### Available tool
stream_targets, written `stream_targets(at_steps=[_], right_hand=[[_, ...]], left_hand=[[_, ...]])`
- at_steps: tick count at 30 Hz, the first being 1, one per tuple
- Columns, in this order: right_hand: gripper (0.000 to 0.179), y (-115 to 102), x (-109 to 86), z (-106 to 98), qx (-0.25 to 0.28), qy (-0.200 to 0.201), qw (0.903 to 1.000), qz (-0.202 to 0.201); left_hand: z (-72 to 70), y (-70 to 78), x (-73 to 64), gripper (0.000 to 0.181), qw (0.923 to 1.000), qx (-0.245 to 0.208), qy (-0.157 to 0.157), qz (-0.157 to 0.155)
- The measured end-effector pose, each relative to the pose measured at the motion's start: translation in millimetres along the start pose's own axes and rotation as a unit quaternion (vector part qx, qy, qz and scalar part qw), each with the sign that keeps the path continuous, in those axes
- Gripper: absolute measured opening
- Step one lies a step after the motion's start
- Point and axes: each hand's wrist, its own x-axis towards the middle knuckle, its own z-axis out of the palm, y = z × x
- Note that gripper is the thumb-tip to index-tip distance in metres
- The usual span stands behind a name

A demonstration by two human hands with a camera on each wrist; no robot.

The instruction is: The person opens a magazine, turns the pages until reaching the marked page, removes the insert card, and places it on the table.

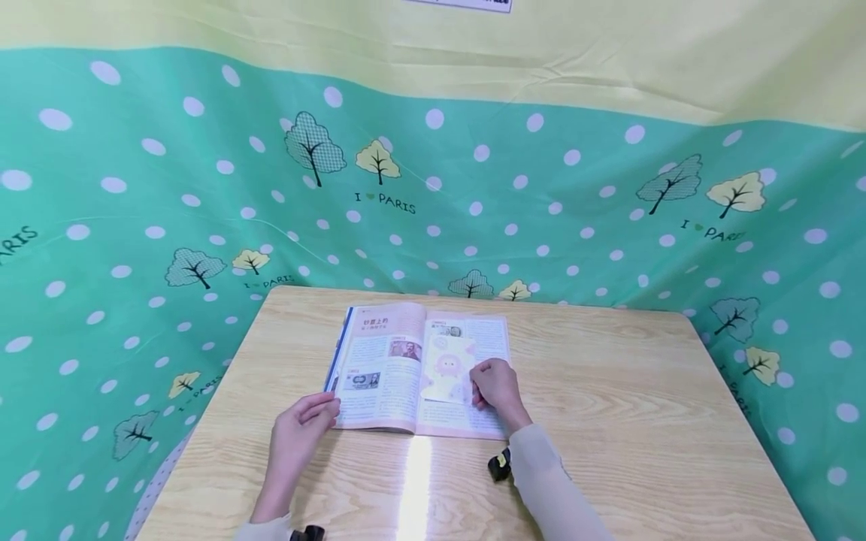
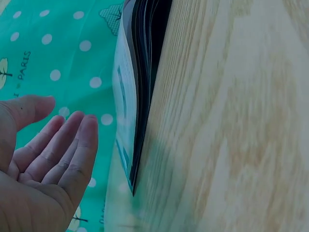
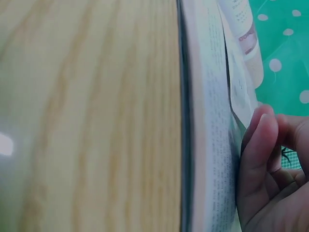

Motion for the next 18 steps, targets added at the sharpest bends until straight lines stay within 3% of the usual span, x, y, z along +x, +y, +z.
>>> stream_targets(at_steps=[6, 10, 14, 18], right_hand=[[0.007, -3.5, -3.1, -1.9, -0.039, 0.042, 0.9979, -0.03], [0.007, -5.5, -6.6, -2.9, -0.037, 0.052, 0.9971, -0.042], [0.007, -5.4, -8.2, -4.2, -0.03, 0.053, 0.997, -0.048], [0.007, -3.9, -8.2, -6.0, -0.001, 0.059, 0.9974, -0.043]], left_hand=[[8.7, 0.5, -0.2, 0.036, 0.999, 0.025, -0.01, 0.035], [14.5, 2.4, -2.3, 0.032, 0.9948, 0.072, -0.009, 0.071], [21.3, 5.6, -6.7, 0.03, 0.9819, 0.135, -0.003, 0.133], [28.1, 8.6, -10.8, 0.033, 0.9622, 0.19, -0.011, 0.194]])
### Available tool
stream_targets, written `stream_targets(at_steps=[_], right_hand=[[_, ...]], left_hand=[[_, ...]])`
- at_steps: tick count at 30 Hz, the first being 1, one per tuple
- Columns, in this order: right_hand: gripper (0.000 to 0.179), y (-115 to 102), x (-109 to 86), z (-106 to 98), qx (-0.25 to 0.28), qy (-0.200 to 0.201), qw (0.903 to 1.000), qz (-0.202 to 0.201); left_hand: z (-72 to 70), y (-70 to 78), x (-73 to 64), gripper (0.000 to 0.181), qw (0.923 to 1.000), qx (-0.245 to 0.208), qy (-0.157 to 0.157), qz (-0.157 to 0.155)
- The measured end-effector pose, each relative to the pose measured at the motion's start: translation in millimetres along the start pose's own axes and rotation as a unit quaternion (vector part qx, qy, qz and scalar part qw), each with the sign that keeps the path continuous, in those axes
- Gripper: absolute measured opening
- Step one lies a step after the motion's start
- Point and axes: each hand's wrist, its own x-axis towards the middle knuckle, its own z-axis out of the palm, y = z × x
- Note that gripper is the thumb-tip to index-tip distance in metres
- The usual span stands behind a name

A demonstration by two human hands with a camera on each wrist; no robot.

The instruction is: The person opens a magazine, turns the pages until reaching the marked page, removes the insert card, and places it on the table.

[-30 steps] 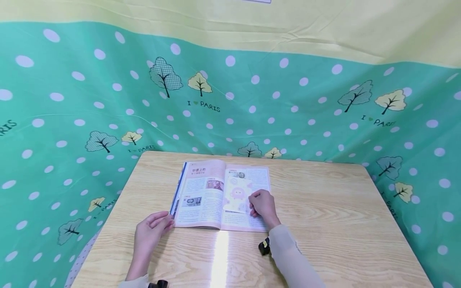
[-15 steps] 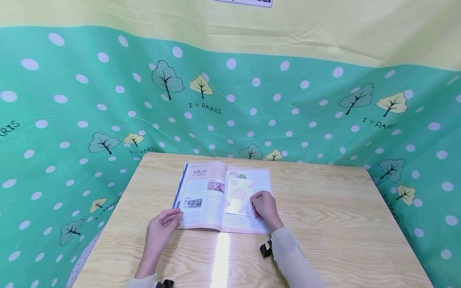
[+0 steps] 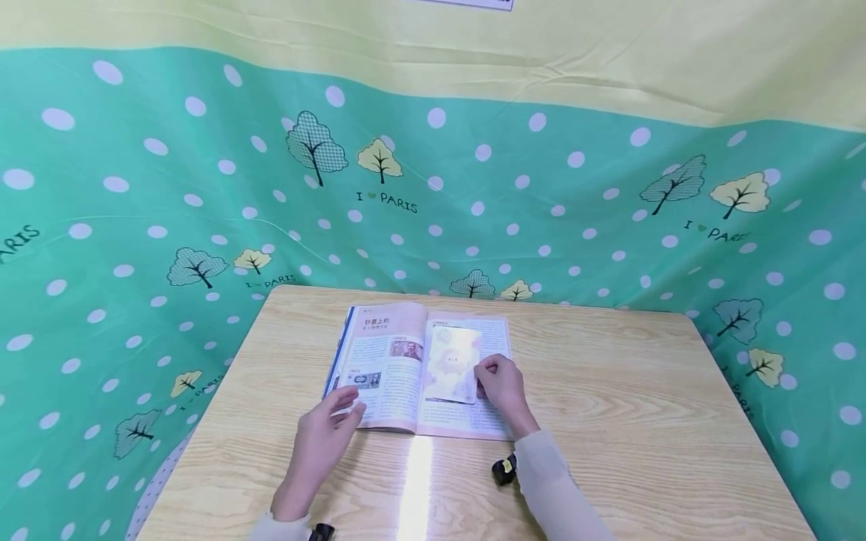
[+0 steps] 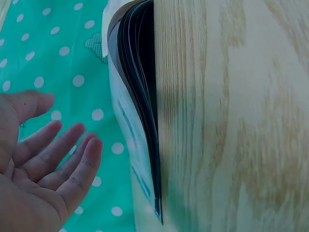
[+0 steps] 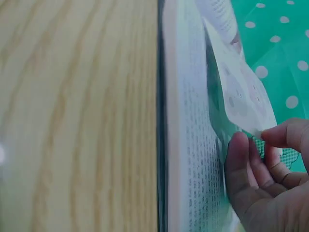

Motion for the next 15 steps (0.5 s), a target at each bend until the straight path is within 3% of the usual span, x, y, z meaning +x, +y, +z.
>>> stream_targets(at_steps=[3, 5, 11, 15], right_hand=[[0.007, 1.4, -0.2, -2.1, 0.024, 0.003, 0.9997, 0.007], [0.007, 2.7, -0.2, -3.4, 0.035, 0.003, 0.9993, 0.011], [0.016, 6.1, 0.0, -8.1, 0.098, -0.008, 0.9948, 0.025], [0.024, 8.1, 1.1, -11.9, 0.132, -0.012, 0.9905, 0.036]], left_hand=[[2.9, 4.2, -1.0, 0.036, 0.9973, 0.053, -0.002, 0.051], [4.4, 6.1, -1.4, 0.038, 0.9913, 0.093, 0.004, 0.093], [8.1, 6.4, 0.1, 0.048, 0.9596, 0.161, 0.034, 0.228], [10.1, 6.8, 1.0, 0.055, 0.9416, 0.182, 0.038, 0.281]])
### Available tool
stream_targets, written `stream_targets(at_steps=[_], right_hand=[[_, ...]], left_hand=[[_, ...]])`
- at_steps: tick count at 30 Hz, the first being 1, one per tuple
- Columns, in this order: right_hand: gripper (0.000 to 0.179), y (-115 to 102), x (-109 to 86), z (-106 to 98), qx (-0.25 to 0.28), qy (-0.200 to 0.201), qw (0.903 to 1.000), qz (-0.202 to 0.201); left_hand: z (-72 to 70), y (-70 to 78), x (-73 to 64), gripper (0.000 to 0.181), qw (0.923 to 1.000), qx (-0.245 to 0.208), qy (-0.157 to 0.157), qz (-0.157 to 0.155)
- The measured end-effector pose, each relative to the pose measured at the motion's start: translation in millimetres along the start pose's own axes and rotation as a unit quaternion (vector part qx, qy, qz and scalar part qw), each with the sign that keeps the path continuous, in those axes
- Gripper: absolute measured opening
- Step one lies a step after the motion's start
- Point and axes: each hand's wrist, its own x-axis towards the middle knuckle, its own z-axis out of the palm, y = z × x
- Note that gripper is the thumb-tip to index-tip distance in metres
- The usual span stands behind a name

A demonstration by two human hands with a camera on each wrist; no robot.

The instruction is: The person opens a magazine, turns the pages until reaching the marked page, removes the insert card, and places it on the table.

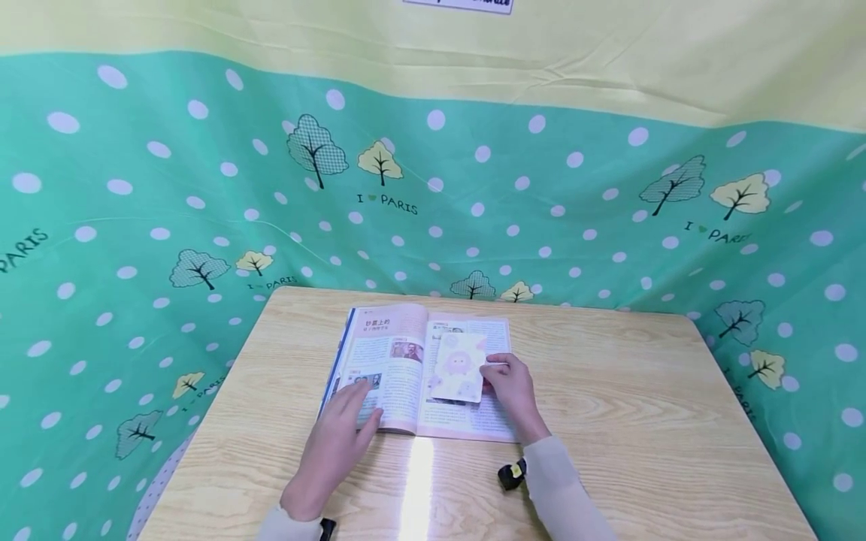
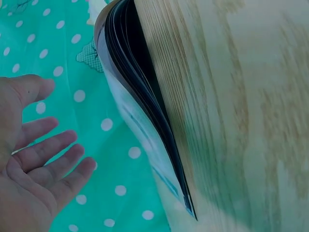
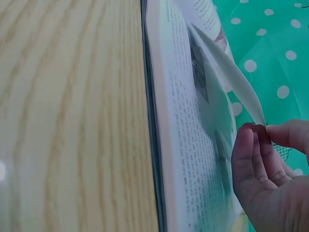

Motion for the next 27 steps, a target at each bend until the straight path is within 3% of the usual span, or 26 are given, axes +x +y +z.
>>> stream_targets(at_steps=[5, 11, 27], right_hand=[[0.024, 0.2, -0.7, -6.6, 0.041, -0.007, 0.9991, 0.012], [0.024, 0.5, -2.3, -22.8, 0.074, -0.012, 0.9972, 0.009], [0.029, 14.7, -11.4, -107.9, 0.034, -0.013, 0.9993, 0.01]], left_hand=[[1.3, 0.3, 1.2, 0.058, 0.9994, 0.007, -0.001, 0.035], [3.3, 0.1, 2.6, 0.057, 0.9988, 0.007, -0.002, 0.049], [0.2, -1.1, 2.4, 0.057, 0.9987, 0.015, -0.019, 0.045]])
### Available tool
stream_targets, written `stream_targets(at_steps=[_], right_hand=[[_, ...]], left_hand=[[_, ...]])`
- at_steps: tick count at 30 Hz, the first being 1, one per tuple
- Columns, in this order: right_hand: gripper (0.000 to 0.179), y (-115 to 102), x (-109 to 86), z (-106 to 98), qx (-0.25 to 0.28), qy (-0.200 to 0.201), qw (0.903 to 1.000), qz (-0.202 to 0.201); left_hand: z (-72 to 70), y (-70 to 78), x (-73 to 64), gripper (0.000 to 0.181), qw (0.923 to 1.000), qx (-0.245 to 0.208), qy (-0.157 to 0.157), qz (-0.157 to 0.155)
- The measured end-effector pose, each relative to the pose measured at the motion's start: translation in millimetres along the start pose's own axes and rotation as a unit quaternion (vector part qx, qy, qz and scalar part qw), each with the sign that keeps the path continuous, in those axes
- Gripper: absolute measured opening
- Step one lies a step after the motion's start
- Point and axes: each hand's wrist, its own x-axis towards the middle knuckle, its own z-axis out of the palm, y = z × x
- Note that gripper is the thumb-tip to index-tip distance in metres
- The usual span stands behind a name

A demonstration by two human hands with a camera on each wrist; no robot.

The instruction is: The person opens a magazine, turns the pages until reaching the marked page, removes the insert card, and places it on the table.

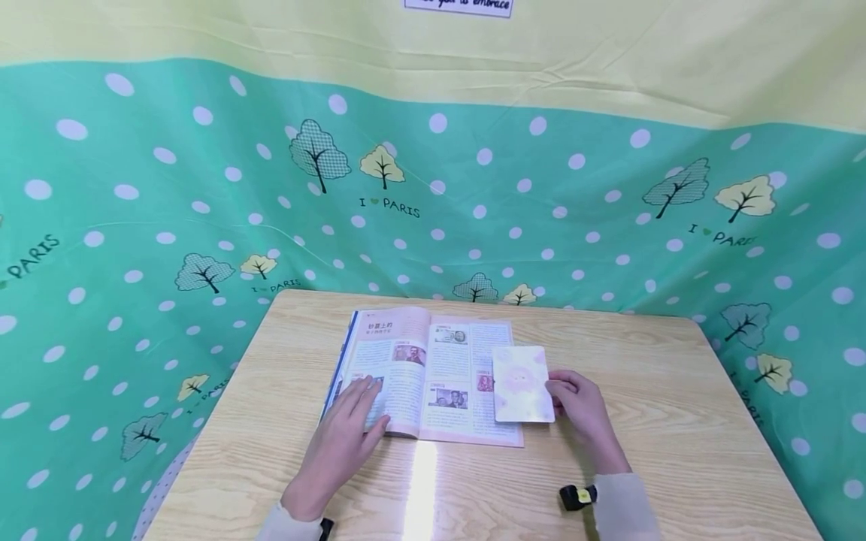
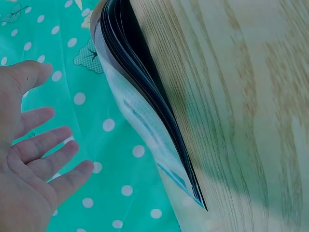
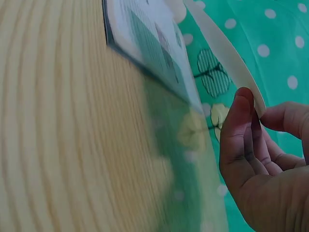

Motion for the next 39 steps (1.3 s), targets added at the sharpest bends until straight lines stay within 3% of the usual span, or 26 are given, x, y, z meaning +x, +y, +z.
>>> stream_targets(at_steps=[12, 21, 25, 29, 39], right_hand=[[0.035, 21.4, -9.6, -48.0, -0.032, 0.021, 0.9989, 0.029], [0.037, 34.0, -10.7, -57.3, -0.066, 0.027, 0.9965, 0.043], [0.039, 34.5, -10.7, -58.8, -0.096, 0.03, 0.9946, 0.027], [0.035, 34.0, -10.1, -59.0, -0.154, 0.052, 0.9867, 0.007], [0.028, 28.8, -13.8, -59.7, -0.291, 0.089, 0.9506, -0.062]], left_hand=[[-0.6, -3.0, -1.5, 0.057, 1.0, 0.007, -0.002, -0.001], [-2.5, -4.0, -3.3, 0.053, 1.0, -0.006, -0.004, -0.004], [-2.6, -4.1, -3.7, 0.054, 1.0, -0.004, 0.0, -0.002], [-2.8, -3.6, -3.2, 0.054, 1.0, -0.005, 0.002, 0.001], [-1.5, -2.7, -1.7, 0.054, 1.0, 0.0, 0.005, 0.002]])
